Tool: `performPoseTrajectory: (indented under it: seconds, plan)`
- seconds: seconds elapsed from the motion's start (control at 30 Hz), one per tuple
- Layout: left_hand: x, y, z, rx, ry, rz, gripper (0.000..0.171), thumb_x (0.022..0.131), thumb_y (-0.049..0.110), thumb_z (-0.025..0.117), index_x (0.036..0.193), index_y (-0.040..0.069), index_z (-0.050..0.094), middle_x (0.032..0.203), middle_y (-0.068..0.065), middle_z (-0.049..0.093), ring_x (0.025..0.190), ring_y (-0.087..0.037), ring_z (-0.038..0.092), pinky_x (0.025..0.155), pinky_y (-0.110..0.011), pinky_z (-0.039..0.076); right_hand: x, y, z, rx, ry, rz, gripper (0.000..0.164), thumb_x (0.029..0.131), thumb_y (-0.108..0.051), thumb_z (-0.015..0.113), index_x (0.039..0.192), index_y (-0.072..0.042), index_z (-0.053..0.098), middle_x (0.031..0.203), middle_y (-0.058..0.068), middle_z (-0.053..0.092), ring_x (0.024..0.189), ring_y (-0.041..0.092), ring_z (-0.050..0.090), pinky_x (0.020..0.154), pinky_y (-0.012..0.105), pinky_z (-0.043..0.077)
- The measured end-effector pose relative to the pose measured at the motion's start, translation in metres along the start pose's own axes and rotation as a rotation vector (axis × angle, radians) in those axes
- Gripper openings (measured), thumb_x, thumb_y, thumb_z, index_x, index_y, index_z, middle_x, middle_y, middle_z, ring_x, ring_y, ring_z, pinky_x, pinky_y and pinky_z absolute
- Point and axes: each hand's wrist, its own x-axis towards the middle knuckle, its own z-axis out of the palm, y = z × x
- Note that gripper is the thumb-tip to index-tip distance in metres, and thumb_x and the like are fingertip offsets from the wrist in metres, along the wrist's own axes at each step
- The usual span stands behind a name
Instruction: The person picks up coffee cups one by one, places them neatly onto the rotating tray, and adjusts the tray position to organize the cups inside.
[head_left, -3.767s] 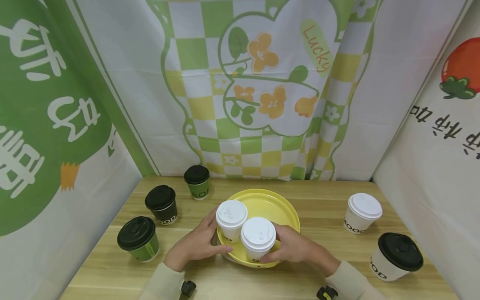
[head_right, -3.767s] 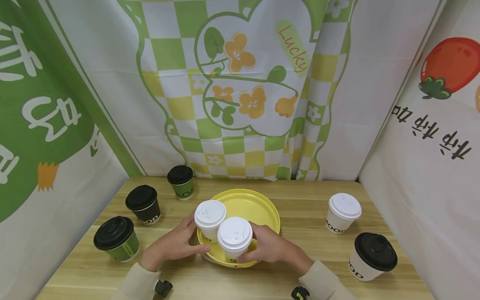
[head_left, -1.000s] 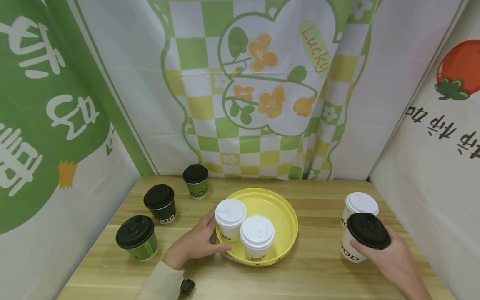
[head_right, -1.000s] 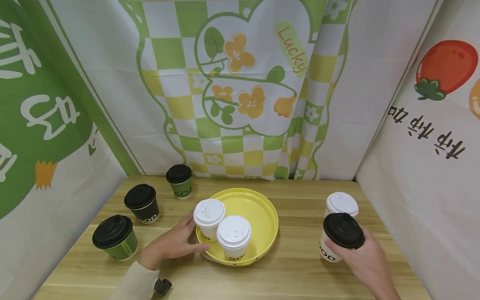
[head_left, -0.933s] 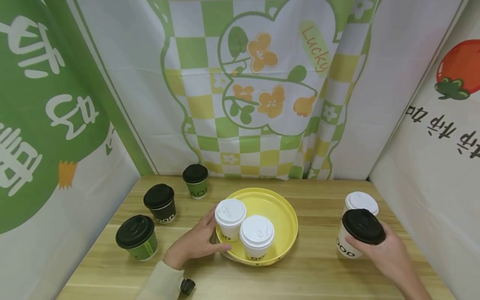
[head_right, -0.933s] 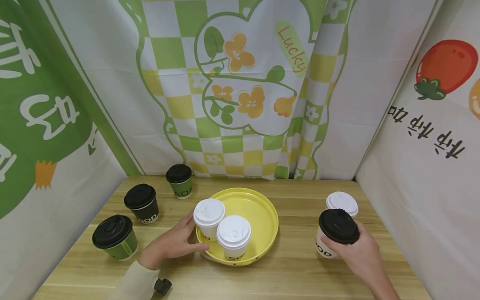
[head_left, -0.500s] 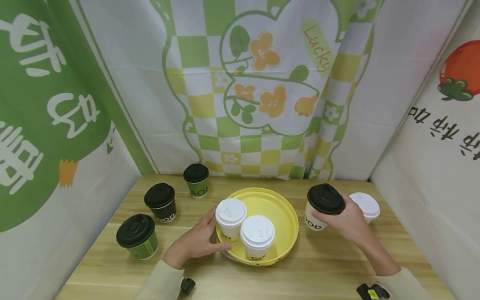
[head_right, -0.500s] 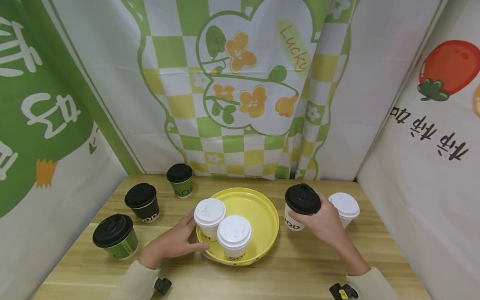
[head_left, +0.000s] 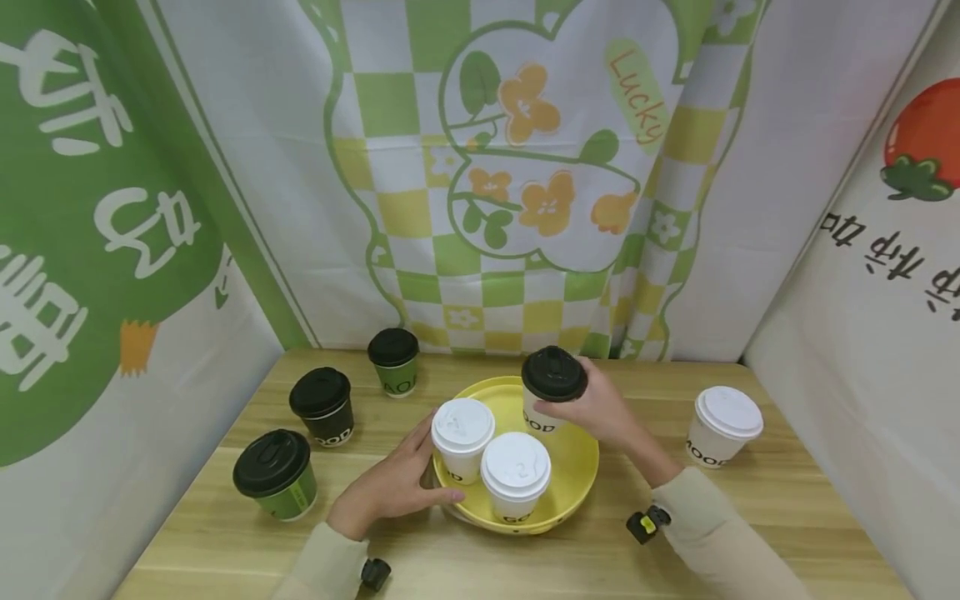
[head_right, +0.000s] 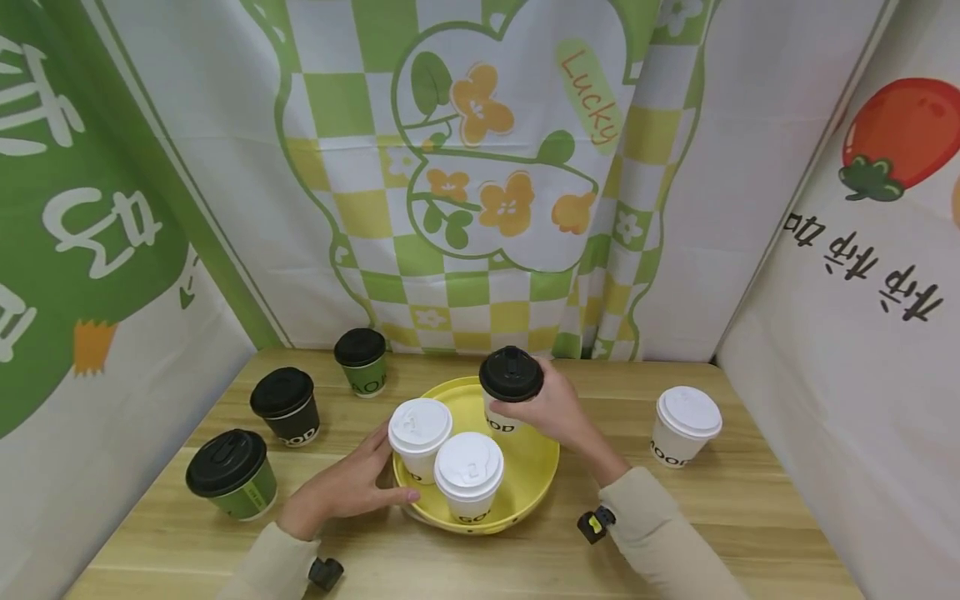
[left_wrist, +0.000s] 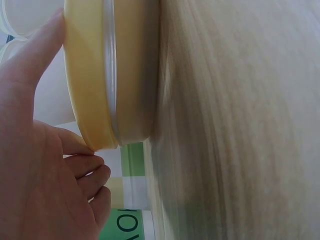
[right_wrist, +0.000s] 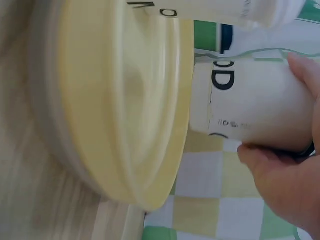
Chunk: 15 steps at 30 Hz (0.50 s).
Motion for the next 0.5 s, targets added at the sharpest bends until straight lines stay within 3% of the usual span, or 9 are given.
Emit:
performPoseTrajectory:
  seconds: [0.27,0.5]
  plan:
    - [-0.002,0.000,-0.002,0.001,0.004,-0.013,0.122,0.088,0.065,0.077,0.171,0.009,0.006,0.179,-0.019,0.004,0.163,-0.043,0.018,0.125,-0.063,0.035,0.041,-0.003,0.031,-0.002,-0.152,-0.068,0.086,0.079,-0.037,0.095,0.149,-0.007,0.053,0.141,0.013,0.066,0.129,0.031,0.065,0.114,0.055,0.049]
    - [-0.002,0.003,-0.003,0.017,0.006,0.018,0.122,0.089,0.063,0.078,0.170,0.005,0.008,0.178,-0.022,0.006,0.163,-0.043,0.017,0.126,-0.062,0.034,0.060,0.010,0.051,0.003,-0.226,-0.084,0.084,0.078,-0.031,0.096,0.146,-0.006,0.054,0.136,0.012,0.068,0.124,0.028,0.067,0.112,0.052,0.051]
